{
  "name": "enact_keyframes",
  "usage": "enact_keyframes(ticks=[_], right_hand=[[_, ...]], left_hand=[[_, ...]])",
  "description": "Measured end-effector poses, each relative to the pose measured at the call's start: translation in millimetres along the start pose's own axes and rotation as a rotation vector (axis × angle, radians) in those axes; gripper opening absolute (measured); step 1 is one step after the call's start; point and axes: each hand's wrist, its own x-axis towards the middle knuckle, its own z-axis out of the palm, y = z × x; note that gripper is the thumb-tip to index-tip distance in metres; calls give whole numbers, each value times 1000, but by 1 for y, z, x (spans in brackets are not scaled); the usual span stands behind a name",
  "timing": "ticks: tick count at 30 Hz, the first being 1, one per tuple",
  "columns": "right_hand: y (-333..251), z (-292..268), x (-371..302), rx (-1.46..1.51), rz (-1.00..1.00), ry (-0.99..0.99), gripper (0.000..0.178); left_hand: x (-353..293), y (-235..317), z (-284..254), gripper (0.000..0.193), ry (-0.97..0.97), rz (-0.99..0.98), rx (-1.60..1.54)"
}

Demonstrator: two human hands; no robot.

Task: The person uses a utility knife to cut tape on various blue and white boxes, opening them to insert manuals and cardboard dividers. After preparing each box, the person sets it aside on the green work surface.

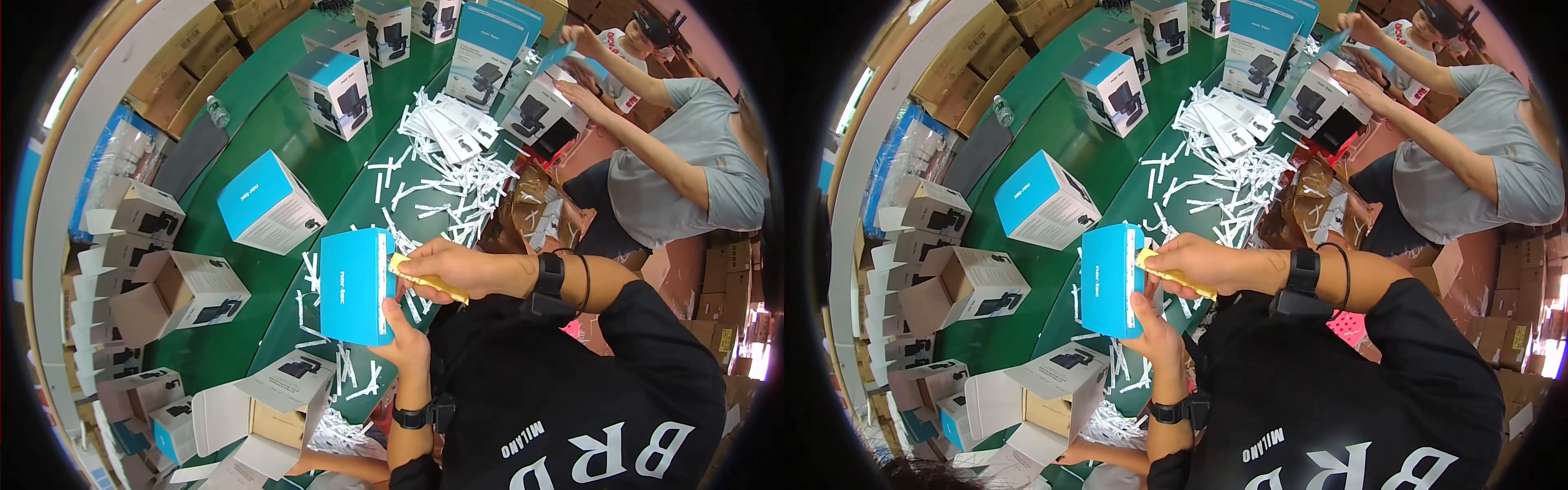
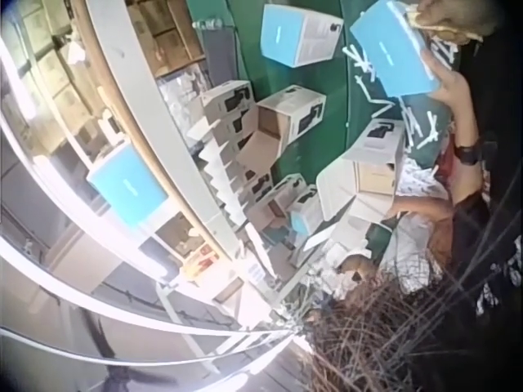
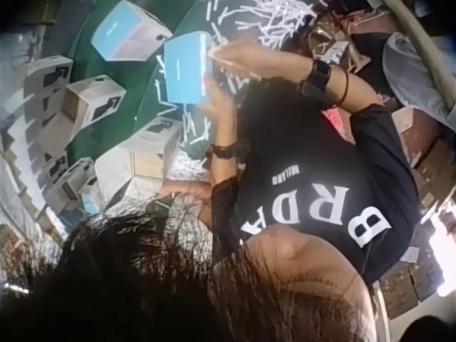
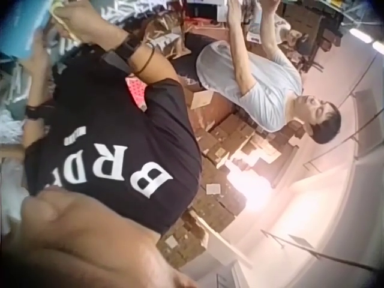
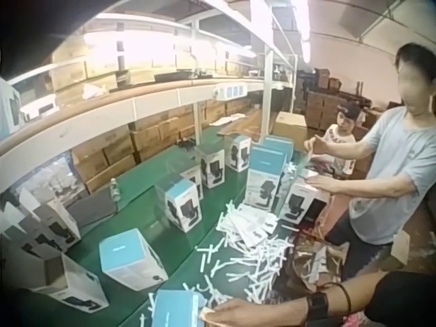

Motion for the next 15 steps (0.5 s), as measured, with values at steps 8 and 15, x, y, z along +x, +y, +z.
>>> enact_keyframes(ticks=[8, 15], right_hand=[[-51, 26, -13, -1518, -504, 376, 36], [-47, -6, -33, -505, -82, -494, 43]], left_hand=[[-4, 2, 5, 43, 77, 85, 14], [6, 7, -28, 33, -6, 29, -9]])
